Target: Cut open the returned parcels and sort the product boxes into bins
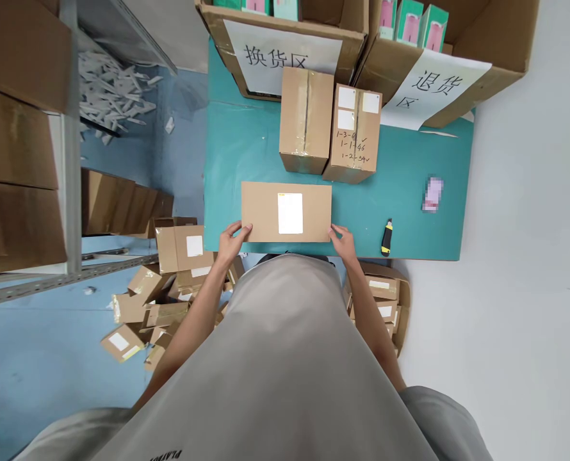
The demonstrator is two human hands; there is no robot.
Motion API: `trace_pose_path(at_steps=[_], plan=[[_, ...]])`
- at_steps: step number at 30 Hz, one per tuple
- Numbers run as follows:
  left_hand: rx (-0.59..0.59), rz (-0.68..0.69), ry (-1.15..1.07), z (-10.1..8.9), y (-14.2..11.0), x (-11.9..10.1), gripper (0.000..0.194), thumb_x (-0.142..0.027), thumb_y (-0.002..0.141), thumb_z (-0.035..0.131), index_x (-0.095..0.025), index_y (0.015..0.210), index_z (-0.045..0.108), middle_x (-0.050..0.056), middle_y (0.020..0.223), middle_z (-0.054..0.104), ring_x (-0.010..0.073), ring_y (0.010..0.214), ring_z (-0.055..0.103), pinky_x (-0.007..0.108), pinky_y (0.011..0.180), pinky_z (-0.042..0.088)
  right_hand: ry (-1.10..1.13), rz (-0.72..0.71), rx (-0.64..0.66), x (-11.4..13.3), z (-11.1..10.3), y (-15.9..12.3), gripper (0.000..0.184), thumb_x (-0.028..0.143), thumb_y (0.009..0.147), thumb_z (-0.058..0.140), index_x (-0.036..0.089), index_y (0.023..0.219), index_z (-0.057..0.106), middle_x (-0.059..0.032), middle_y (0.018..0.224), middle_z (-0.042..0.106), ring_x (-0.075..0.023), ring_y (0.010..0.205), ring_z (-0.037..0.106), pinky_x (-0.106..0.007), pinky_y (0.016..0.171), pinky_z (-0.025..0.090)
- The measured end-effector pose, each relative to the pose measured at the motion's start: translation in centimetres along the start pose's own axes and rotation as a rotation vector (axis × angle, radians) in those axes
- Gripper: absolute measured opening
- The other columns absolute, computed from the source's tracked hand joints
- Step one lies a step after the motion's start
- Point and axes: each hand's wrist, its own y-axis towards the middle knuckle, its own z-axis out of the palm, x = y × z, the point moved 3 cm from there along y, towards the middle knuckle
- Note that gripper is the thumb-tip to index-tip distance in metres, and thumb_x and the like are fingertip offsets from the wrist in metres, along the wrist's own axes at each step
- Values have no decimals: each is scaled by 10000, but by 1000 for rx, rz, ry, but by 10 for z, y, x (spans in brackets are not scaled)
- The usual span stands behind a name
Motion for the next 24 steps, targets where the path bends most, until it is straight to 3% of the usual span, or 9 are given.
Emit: trace_pose_path(at_steps=[3,6,12,17,21,24], plan=[[26,-68,-110,2,-4,17,496,-600,1022,664,-178,1209,846,149,1360,820,309,1382,716,487,1243,542,49,86,10,-17,3,-1,757,861,941,621,225,1254,888,-124,1422,822,-354,1414,724,-538,1278,531],[-20,-172,-149,1,-8,36,508,-526,1072,524,-169,1286,815,181,1383,808,299,1381,733,495,1173,595,55,145,16,-31,7,-8,724,818,947,617,202,1212,889,-148,1408,826,-362,1439,710,-555,1294,508],[-20,-146,-18,2,-18,53,280,-264,800,743,-185,1054,830,118,1157,862,326,1206,774,513,1139,617,8,196,57,-43,27,-30,520,685,862,754,217,1045,886,-119,1186,888,-355,1213,792,-577,1185,578],[10,-90,-10,0,-21,44,256,-385,790,825,-192,960,823,113,1129,841,309,1127,775,467,1071,653,-3,162,57,-29,24,-29,515,688,824,799,188,924,872,-179,1187,865,-394,1204,775,-585,1154,588],[-2,-4,-15,-13,-17,24,457,-594,782,890,-179,968,840,141,1179,820,309,1131,771,461,1077,654,21,98,53,-4,5,-21,575,777,798,821,221,928,893,-164,1232,855,-394,1244,763,-560,1178,585],[-49,134,0,-27,-14,-1,555,-692,824,862,-173,1018,873,123,1106,820,298,1091,765,454,1059,654,44,-4,38,24,-10,-18,613,822,833,791,246,1000,919,-136,1218,861,-383,1219,774,-566,1175,589]])
